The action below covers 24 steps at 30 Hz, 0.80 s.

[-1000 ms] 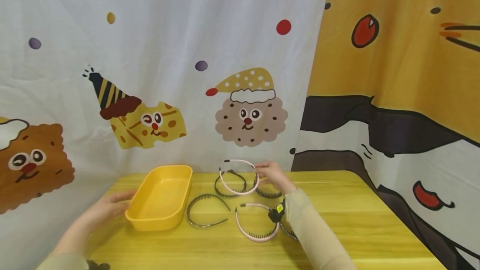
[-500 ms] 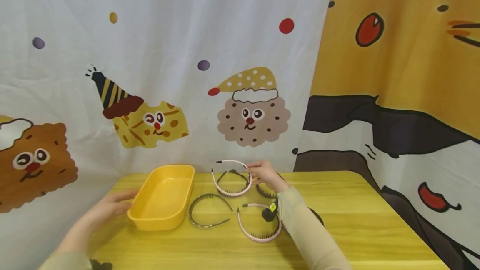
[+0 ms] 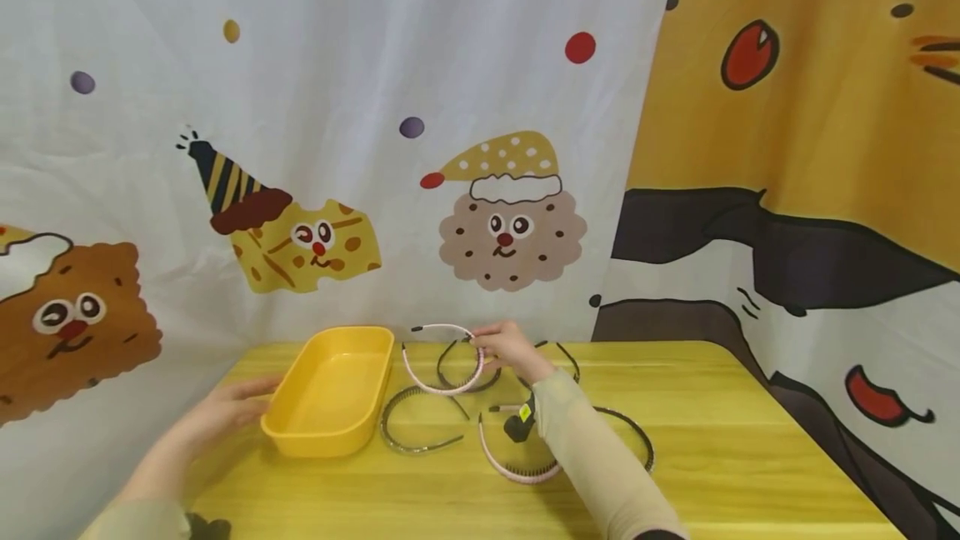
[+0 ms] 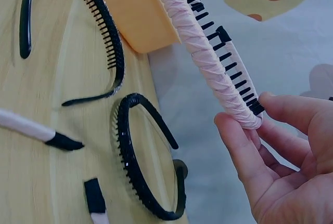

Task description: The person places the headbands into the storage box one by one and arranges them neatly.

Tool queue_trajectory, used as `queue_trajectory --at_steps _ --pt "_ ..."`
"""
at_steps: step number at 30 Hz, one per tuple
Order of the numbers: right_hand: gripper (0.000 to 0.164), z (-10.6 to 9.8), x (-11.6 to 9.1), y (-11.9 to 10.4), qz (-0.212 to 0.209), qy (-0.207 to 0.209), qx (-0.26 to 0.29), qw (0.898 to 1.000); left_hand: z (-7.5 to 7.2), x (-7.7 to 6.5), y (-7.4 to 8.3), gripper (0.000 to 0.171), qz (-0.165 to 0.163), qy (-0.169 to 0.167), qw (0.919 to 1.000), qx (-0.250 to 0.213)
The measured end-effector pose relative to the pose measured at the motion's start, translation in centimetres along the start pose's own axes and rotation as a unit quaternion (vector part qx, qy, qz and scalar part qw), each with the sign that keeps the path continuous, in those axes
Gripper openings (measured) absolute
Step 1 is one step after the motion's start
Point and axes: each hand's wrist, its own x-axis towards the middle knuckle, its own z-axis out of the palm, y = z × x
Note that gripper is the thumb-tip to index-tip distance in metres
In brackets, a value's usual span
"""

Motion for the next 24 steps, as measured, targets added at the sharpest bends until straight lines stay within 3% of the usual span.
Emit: queue_trajectory --at_steps 16,24 --pt "0.032 2.0 1.0 -1.4 -0.009 -0.025 -0.008 1.0 0.0 0.1 0.2 0.063 -0.004 0.013 0.9999 -0.007" --pt "0.029 3.5 1.6 -1.5 -0.011 -0.034 -0.008 0.999 0.0 0.1 -0.1 0.062 0.002 -0.001 1.0 -0.008"
